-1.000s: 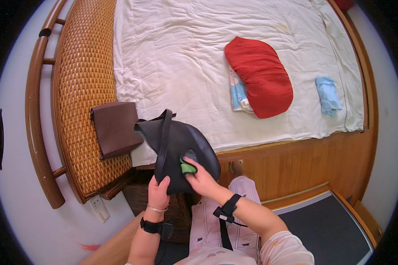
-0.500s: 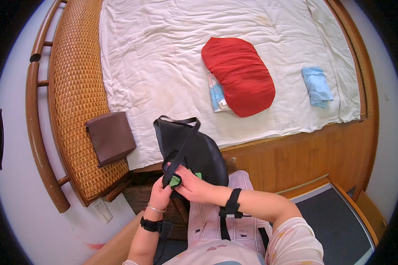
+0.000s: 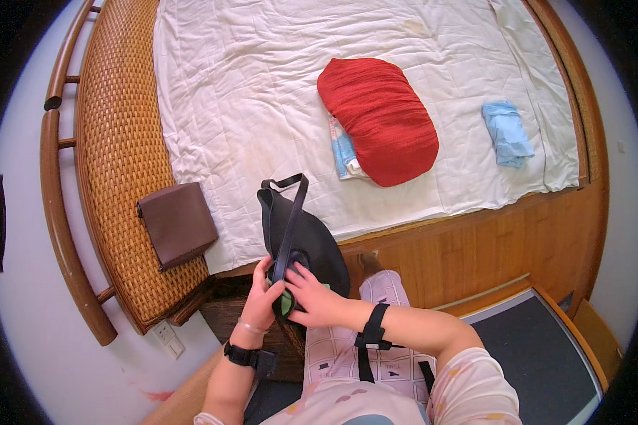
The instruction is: The person wipes a black bag and a brown handbag with a green cloth, then wipes the woven headboard of a bed. The person handles the bags one at a time and moves along the headboard while wiping.
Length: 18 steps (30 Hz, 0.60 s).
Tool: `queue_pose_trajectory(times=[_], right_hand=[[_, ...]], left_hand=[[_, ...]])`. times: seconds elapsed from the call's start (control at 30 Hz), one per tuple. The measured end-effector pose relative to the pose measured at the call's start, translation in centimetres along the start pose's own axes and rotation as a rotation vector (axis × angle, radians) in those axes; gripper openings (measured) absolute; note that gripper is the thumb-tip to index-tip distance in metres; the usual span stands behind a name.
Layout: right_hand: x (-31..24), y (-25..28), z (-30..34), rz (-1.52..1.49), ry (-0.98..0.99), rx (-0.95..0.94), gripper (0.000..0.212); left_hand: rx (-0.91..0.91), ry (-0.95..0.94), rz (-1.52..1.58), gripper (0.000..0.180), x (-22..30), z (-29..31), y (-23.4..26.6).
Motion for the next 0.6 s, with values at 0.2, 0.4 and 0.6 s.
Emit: queue_pose_trajectory(times=[0.2, 0.4, 0.6], right_hand=[[0.5, -2.5, 1.5, 0.134, 0.043, -0.133, 0.061], [1.4, -3.3, 1.5, 0.029, -0.076, -0.060, 0.053], [0.7, -4.5, -0.8, -0.086, -0.190, 0.098, 0.051]], left_hand=[[0.066, 0.259, -0.192, 0.039, -0.5, -3.3, 1.8], [0.028, 0.233, -0.356, 0.032, -2.5, -4.2, 4.0], [-0.077, 0.358, -0.478, 0.034, -1.9, -5.3, 5.3]])
Point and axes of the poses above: each hand's wrist, its own z-axis away from the middle knuckle, its own y-axis out of the back of the hand, x = y × z, the point moved 2 cm from there along -z, towards the middle knuckle, and after that the axes turned 2 degrees about z, right-handed, at the moved point
